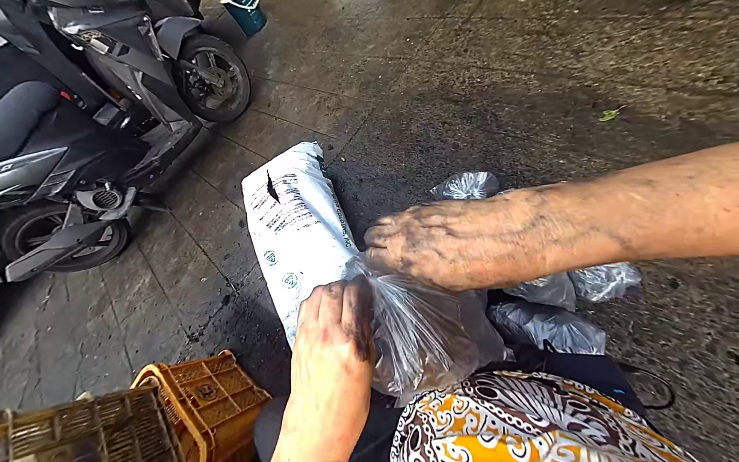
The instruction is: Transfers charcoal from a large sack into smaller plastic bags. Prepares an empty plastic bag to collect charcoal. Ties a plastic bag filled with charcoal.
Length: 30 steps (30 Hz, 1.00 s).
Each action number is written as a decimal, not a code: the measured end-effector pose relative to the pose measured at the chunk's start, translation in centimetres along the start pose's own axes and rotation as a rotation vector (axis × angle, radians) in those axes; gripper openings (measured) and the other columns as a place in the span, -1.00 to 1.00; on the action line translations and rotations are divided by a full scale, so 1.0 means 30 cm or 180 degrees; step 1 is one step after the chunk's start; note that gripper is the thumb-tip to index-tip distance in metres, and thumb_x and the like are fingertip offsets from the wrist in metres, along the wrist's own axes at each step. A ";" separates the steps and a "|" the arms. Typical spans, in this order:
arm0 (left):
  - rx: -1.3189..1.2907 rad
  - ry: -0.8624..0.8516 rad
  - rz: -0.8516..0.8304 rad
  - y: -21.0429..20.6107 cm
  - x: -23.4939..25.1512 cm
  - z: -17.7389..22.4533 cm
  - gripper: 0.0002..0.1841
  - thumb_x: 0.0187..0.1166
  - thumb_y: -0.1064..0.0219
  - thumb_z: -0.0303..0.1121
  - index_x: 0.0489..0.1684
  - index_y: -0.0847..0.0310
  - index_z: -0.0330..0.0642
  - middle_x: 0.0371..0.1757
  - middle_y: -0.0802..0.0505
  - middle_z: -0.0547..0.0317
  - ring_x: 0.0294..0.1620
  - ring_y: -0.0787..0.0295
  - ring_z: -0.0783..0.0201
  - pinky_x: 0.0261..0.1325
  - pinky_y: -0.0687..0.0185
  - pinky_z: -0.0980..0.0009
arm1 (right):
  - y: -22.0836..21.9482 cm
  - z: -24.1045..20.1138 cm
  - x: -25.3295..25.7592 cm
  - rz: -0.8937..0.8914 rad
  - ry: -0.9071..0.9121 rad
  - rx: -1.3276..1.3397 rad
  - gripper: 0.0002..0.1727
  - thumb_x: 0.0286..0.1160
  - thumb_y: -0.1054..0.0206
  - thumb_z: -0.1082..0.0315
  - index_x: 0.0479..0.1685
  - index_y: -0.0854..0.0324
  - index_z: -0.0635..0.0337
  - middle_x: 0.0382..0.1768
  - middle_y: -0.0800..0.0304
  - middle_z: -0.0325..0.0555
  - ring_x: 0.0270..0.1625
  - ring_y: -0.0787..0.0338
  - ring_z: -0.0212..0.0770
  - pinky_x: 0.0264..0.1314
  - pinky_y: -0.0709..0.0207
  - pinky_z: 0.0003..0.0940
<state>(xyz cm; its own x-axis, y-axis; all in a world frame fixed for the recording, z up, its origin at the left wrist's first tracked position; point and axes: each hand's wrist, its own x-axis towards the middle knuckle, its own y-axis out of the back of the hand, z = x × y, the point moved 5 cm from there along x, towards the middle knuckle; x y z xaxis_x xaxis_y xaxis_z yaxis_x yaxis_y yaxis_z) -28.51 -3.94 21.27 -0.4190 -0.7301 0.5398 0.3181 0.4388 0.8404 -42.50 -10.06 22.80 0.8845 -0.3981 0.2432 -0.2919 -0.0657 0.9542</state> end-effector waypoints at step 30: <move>-0.1041 -0.0250 -0.0418 0.054 -0.077 0.004 -0.81 0.63 -0.24 -0.34 -0.25 -0.75 -0.23 -0.32 -0.82 0.10 -0.17 -0.77 0.28 0.06 -0.61 0.53 | 0.052 0.019 0.013 -0.0360 -0.0300 0.0685 -0.80 0.60 -0.37 0.31 -0.37 -0.77 0.17 -0.47 -0.70 -0.16 -0.33 -0.73 -0.22 -0.21 -0.55 -0.25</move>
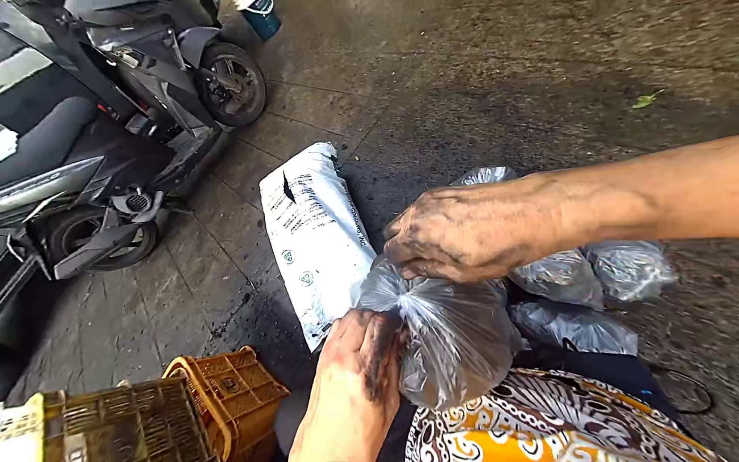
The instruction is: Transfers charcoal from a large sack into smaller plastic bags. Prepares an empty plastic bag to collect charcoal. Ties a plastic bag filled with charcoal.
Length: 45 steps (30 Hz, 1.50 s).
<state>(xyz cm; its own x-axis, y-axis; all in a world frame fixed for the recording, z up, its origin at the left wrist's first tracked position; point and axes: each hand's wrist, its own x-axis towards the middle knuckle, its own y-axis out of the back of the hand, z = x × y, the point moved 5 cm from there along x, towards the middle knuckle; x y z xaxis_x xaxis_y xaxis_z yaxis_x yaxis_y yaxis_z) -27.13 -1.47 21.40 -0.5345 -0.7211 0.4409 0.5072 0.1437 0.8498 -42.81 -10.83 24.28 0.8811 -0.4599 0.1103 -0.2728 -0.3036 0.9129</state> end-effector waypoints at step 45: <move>-0.2211 0.0856 0.0156 -0.101 0.116 -0.097 -0.83 0.52 -0.44 -0.39 -0.23 -0.78 -0.38 -0.21 -0.84 0.17 -0.24 -0.69 0.64 -0.17 -0.58 0.72 | -0.133 0.090 -0.117 0.1277 -0.0027 0.2011 -0.72 0.60 -0.29 0.28 -0.22 -0.76 0.36 -0.29 -0.70 -0.26 -0.17 -0.57 -0.76 -0.11 -0.39 -0.90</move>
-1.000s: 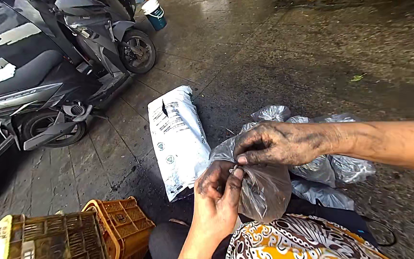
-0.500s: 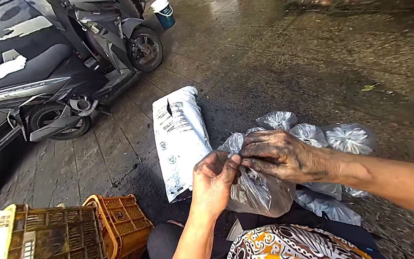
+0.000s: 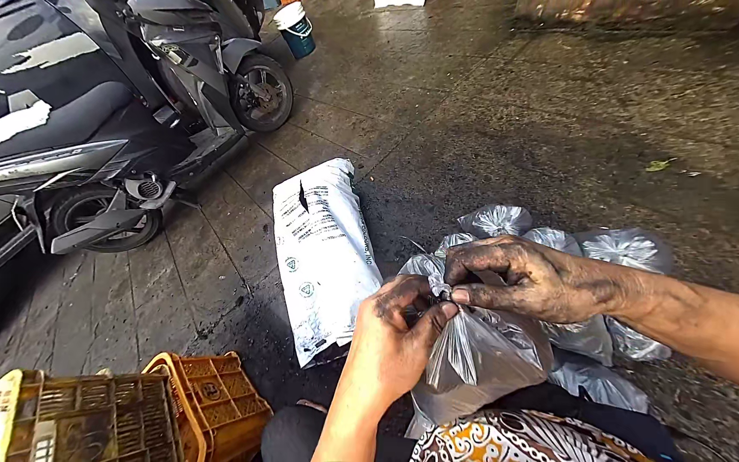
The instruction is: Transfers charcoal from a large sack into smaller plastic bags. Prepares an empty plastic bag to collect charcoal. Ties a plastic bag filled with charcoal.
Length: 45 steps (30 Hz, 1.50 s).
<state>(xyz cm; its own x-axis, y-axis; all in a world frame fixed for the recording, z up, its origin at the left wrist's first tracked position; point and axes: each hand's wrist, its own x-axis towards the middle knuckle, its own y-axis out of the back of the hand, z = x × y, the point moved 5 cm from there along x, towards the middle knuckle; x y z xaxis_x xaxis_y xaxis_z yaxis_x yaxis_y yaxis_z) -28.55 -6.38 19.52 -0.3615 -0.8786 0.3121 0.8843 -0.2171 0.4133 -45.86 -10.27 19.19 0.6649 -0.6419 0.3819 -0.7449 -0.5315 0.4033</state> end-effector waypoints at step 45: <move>0.0778 -0.0218 -0.0143 -0.006 0.024 0.023 -0.81 0.58 -0.23 -0.43 -0.20 -0.77 -0.34 -0.17 -0.85 0.07 -0.04 -0.75 0.41 0.11 -0.60 0.54 | -0.028 0.017 -0.014 0.0590 -0.0153 0.0096 -0.83 0.41 -0.36 0.37 -0.33 -0.80 0.31 -0.32 -0.72 -0.35 -0.13 -0.59 -0.75 -0.02 -0.43 -0.84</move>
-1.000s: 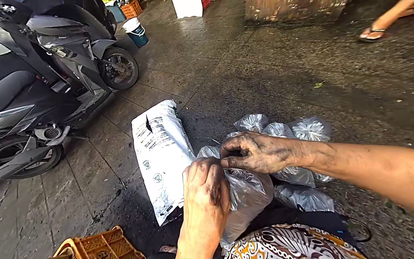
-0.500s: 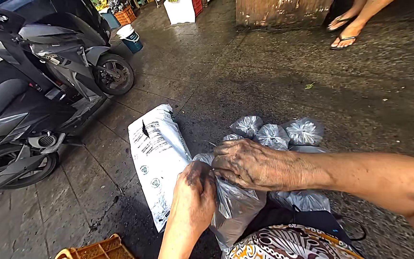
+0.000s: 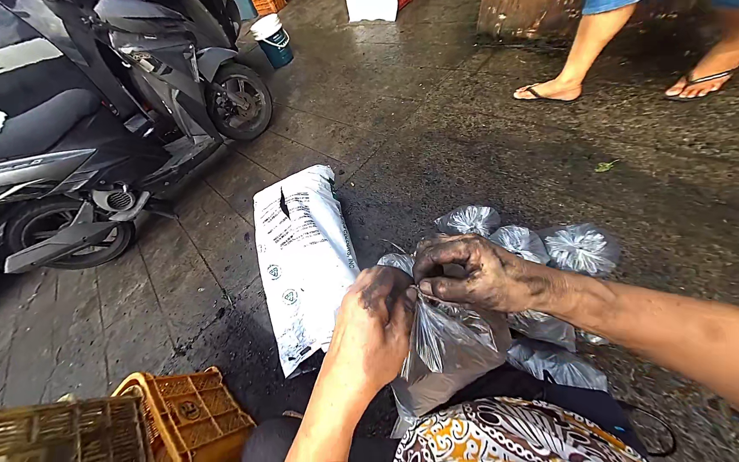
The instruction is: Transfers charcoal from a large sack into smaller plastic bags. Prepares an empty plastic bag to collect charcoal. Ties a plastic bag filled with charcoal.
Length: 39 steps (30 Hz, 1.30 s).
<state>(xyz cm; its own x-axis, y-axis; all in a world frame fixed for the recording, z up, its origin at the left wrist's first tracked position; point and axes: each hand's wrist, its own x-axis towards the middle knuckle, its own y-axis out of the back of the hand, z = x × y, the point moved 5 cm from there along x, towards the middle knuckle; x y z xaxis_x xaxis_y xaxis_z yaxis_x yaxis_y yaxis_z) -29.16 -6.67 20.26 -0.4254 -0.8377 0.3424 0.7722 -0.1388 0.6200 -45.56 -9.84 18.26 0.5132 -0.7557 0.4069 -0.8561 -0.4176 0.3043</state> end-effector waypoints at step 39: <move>0.2148 -0.0796 0.0815 -0.007 -0.019 0.104 -0.88 0.26 -0.36 -0.33 -0.62 -0.69 -0.10 -0.59 -0.72 0.22 -0.44 -0.67 0.19 -0.24 -0.36 0.24 | -0.023 -0.019 -0.053 0.0461 0.0485 -0.0790 -0.75 0.60 -0.35 0.15 -0.21 -0.87 0.10 -0.20 -0.81 -0.33 0.12 -0.61 -0.55 0.30 -0.34 -0.61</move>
<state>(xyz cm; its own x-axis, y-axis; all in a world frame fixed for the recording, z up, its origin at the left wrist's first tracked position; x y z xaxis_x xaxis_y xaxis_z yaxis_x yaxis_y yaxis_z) -30.55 -4.54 22.14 -0.4282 -0.6445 0.6334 0.4396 0.4638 0.7691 -45.76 -8.05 17.90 0.4064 -0.7062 0.5798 -0.8897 -0.1613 0.4271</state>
